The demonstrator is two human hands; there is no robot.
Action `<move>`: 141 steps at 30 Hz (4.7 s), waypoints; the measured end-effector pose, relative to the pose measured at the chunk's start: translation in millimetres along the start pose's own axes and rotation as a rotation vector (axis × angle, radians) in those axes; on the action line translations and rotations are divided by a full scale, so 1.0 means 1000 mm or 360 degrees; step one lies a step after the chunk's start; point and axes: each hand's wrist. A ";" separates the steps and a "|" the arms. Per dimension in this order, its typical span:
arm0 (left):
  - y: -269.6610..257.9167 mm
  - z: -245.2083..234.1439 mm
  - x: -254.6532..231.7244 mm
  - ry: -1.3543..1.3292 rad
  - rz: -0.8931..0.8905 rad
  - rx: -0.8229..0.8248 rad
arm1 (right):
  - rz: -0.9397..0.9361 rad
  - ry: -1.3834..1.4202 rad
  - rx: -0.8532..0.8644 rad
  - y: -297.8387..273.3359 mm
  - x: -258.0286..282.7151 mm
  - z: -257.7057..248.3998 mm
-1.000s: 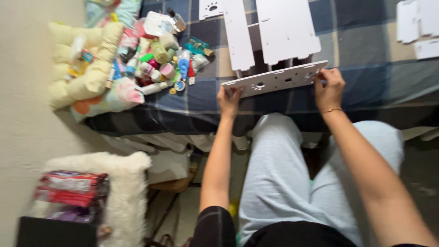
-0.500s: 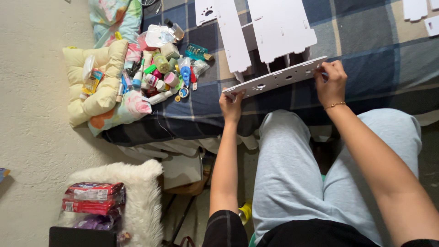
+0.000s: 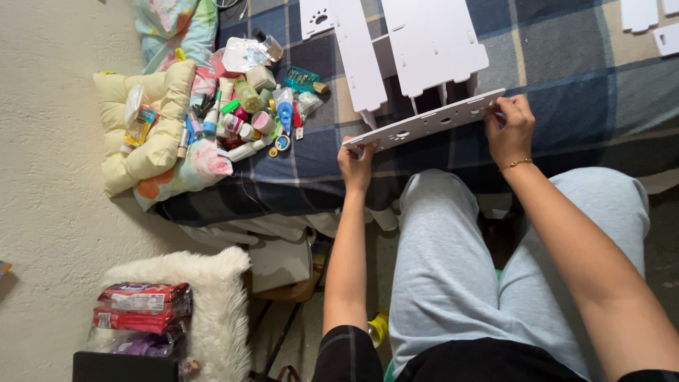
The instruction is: The person assembles a white flat-pack furniture unit by hand, inserting pre-cut panels into slots and stacking them to form a box-like structure. The person handles multiple panels and aligns them to build the unit.
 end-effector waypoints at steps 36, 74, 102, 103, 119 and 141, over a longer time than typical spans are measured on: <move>0.010 0.005 -0.001 0.0227 -0.0093 -0.0132 | 0.0005 -0.0064 0.0065 0.010 0.002 0.000; 0.032 -0.002 0.009 0.0091 -0.0029 -0.0108 | 0.0030 0.0060 0.0185 0.026 0.013 -0.009; 0.043 -0.009 0.015 0.0101 -0.0049 -0.0060 | 0.0106 0.0033 0.0298 0.038 0.012 -0.003; 0.042 -0.010 0.015 0.0132 -0.0058 -0.0071 | 0.0105 0.0014 0.0297 0.037 0.011 -0.002; 0.040 -0.006 0.015 0.0236 -0.0047 -0.0116 | 0.0335 0.0297 0.0327 0.023 -0.029 0.013; 0.040 -0.006 0.015 0.0231 -0.0031 -0.0111 | 0.0336 0.0321 0.0407 0.013 -0.047 0.016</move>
Point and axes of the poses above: each hand's wrist, its own y-axis towards the middle knuckle, its own z-axis out of the palm, x = y × z, and after that the axes turned 2 degrees about -z, right-handed
